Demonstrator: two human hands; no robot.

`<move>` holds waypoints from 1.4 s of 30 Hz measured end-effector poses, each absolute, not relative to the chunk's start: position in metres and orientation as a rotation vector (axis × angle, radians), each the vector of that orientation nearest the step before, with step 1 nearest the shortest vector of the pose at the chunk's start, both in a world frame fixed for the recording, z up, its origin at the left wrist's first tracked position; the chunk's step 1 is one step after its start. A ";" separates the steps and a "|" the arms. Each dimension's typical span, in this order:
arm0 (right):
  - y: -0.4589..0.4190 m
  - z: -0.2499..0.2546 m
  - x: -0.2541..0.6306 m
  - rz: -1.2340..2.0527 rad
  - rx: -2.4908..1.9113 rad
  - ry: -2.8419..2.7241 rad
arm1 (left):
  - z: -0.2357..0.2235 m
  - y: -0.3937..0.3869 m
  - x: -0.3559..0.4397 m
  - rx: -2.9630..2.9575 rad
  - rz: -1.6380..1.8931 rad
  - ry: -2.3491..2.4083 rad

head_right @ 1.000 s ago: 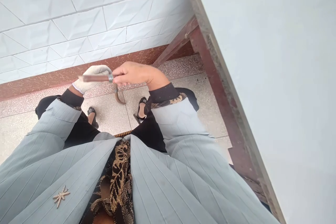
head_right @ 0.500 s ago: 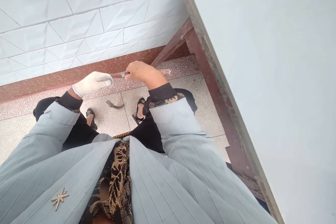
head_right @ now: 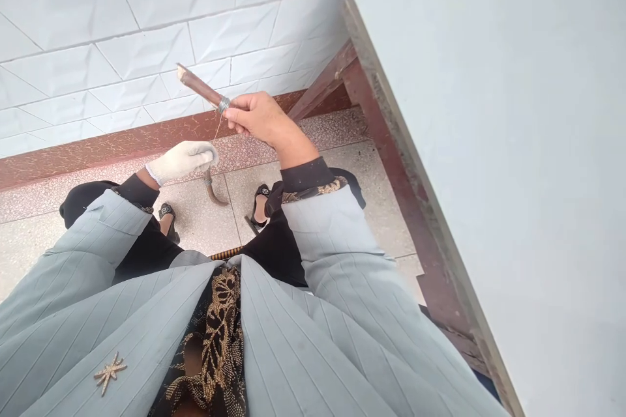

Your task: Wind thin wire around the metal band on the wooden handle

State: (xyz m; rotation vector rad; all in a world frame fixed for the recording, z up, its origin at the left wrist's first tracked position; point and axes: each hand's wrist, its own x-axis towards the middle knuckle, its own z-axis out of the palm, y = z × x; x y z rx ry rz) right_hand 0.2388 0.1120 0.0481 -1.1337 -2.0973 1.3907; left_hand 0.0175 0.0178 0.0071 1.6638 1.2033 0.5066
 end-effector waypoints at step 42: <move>0.090 0.053 0.212 1.752 -0.684 -3.091 | 0.017 0.029 -0.018 1.863 0.500 1.317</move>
